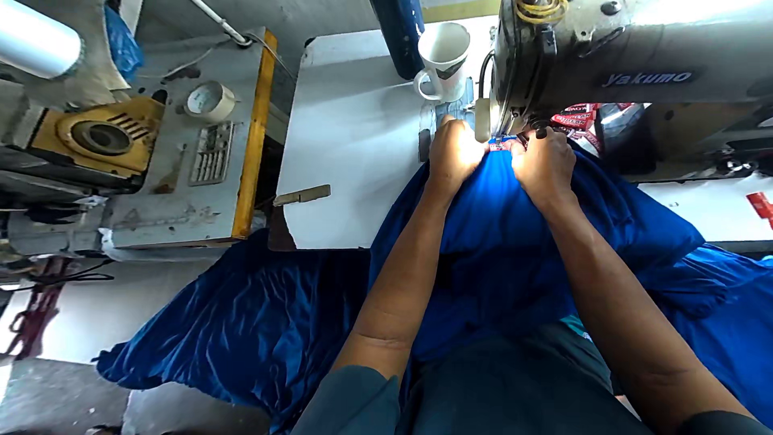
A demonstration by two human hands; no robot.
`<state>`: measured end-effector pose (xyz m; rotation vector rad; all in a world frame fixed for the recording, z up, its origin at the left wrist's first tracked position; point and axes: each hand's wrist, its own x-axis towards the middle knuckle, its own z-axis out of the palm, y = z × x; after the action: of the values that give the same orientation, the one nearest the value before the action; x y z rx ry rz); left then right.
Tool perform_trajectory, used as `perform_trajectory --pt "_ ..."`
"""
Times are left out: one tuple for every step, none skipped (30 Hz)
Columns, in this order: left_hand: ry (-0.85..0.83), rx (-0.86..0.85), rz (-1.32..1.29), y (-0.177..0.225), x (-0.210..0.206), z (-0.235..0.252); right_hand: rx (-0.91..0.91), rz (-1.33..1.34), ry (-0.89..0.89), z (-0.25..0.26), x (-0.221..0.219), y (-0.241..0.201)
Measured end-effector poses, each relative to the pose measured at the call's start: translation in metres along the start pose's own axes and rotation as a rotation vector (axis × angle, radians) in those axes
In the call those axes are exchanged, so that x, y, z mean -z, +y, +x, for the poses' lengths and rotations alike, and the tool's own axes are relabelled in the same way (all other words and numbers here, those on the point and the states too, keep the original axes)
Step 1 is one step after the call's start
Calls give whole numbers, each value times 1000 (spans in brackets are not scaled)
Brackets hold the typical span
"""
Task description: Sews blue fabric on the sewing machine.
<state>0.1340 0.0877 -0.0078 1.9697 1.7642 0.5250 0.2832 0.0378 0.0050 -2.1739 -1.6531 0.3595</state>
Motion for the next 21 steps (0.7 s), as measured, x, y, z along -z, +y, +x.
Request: perform_trajectory --pt "-8 2 9 1 0 0 0 -4 2 0 0 0" --pt "-11 0 12 0 0 1 -3 -9 1 0 -1 0" --pt "-12 -2 15 1 1 1 -4 -12 3 0 -1 -1" --pt "-10 -6 18 0 0 1 -2 -11 11 0 -2 -1" --pt "-5 -12 17 0 0 2 -1 -6 15 -1 -2 -1" --pt "-4 -16 17 0 0 1 -4 -2 15 -1 -2 -1" --pt "-2 -17 19 0 0 2 -9 2 13 -1 -1 -1" --pt "-6 -12 20 1 0 1 -16 1 6 -1 0 -2" --pt "-10 -5 20 1 1 1 -25 2 -6 -1 1 -2" --pt "-12 3 21 2 1 1 -32 6 -15 -1 2 -3" --pt "-14 8 23 2 1 0 -37 3 -16 -2 3 -4" --pt "-18 14 28 3 1 0 -41 4 -13 -2 2 -4" --pt "-19 19 30 3 1 0 -41 3 -12 -1 2 -4" --pt "-18 24 32 3 2 1 -40 -1 -9 -1 2 -4" --pt "-19 28 32 3 2 0 -39 -6 -4 -1 1 -3" --pt "-20 28 28 3 2 0 -36 -6 3 -1 1 -3" --pt "-16 23 21 3 1 0 -34 -2 6 -1 1 -3" --pt "-10 14 13 3 1 0 -32 3 7 -1 1 -3" --pt "-1 1 2 1 0 0 -31 5 3 -1 1 -3" --pt "15 -24 -16 -2 -3 1 -27 9 -1 -1 2 -3" --pt "25 -42 -34 -5 -4 2 -29 12 -2 -2 2 -3"
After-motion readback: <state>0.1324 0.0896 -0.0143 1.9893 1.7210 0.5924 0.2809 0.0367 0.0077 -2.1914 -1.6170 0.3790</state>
